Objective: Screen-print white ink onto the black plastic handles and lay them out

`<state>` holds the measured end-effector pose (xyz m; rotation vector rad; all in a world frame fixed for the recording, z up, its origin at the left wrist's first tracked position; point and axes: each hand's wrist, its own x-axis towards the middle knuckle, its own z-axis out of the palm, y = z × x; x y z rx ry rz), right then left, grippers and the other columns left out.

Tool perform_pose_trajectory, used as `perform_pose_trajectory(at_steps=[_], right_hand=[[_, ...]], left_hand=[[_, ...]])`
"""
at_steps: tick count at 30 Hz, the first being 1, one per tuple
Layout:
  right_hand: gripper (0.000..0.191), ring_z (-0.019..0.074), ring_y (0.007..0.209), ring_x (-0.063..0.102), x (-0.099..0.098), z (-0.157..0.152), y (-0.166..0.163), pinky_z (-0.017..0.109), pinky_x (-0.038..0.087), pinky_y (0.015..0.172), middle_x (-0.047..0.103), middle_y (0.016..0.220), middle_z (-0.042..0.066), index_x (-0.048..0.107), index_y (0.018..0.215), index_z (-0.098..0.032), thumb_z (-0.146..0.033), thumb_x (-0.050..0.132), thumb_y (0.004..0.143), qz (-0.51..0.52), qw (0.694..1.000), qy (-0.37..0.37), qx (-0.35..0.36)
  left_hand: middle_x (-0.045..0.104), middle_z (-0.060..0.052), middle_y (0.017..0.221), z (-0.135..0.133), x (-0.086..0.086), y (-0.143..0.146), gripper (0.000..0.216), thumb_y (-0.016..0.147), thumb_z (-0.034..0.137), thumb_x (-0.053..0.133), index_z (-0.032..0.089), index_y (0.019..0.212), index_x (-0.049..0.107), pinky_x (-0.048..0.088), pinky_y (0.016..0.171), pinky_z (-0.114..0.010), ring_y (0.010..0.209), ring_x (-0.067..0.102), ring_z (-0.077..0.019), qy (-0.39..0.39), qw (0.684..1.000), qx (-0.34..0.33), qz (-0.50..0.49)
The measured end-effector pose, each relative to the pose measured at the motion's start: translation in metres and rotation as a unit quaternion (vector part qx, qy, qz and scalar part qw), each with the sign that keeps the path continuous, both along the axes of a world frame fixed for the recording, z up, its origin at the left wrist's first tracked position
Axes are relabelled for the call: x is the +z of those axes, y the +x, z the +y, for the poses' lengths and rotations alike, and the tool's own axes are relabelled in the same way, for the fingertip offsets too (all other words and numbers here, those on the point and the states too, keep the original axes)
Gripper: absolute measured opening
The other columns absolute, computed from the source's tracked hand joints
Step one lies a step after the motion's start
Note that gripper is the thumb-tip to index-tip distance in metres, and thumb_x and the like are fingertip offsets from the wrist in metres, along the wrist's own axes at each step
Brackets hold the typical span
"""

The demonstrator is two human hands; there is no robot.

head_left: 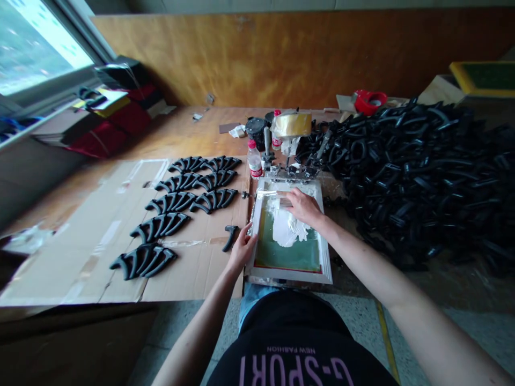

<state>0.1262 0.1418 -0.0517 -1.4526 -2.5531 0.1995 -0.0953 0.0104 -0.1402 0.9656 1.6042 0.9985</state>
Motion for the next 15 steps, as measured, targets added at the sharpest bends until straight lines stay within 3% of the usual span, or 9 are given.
perform_pose_trajectory(at_steps=[3, 6, 11, 15], right_hand=[[0.012, 0.021, 0.094, 0.061, 0.0, -0.016, 0.011, 0.03, 0.045, 0.078, 0.065, 0.105, 0.007, 0.064, 0.096, -0.02, -0.029, 0.063, 0.088, 0.004, 1.0, 0.0, 0.018], [0.01, 0.0226, 0.093, 0.06, -0.003, -0.029, 0.025, 0.03, 0.043, 0.076, 0.067, 0.098, 0.009, 0.062, 0.094, -0.02, -0.029, 0.06, 0.09, 0.003, 0.999, 0.035, -0.017], [0.01, 0.0241, 0.087, 0.057, -0.023, -0.039, 0.013, 0.032, 0.041, 0.074, 0.067, 0.088, 0.01, 0.062, 0.092, -0.019, -0.015, 0.053, 0.088, -0.041, 0.996, 0.052, -0.054], [0.018, 0.0236, 0.09, 0.055, -0.035, -0.062, 0.008, 0.032, 0.041, 0.075, 0.065, 0.09, 0.011, 0.062, 0.09, -0.017, -0.008, 0.047, 0.087, -0.039, 0.997, 0.039, 0.053]], left_hand=[[0.064, -0.001, 0.078, -0.001, -0.006, -0.002, 0.063, 0.083, 0.05, 0.06, 0.018, 0.136, 0.052, 0.046, 0.062, -0.024, 0.07, 0.06, -0.0147, 0.002, 1.0, -0.014, 0.001], [0.066, -0.003, 0.082, -0.002, -0.007, -0.003, 0.061, 0.084, 0.05, 0.059, 0.018, 0.135, 0.053, 0.046, 0.065, -0.025, 0.076, 0.062, -0.0168, 0.002, 1.0, -0.017, 0.006], [0.066, -0.003, 0.084, -0.001, -0.005, -0.002, 0.06, 0.085, 0.05, 0.057, 0.017, 0.135, 0.053, 0.047, 0.066, -0.025, 0.077, 0.062, -0.0171, -0.004, 1.0, -0.019, 0.014], [0.065, -0.002, 0.083, -0.002, -0.004, -0.003, 0.061, 0.086, 0.051, 0.056, 0.016, 0.136, 0.052, 0.046, 0.067, -0.025, 0.076, 0.061, -0.0162, -0.01, 0.999, -0.028, 0.027]])
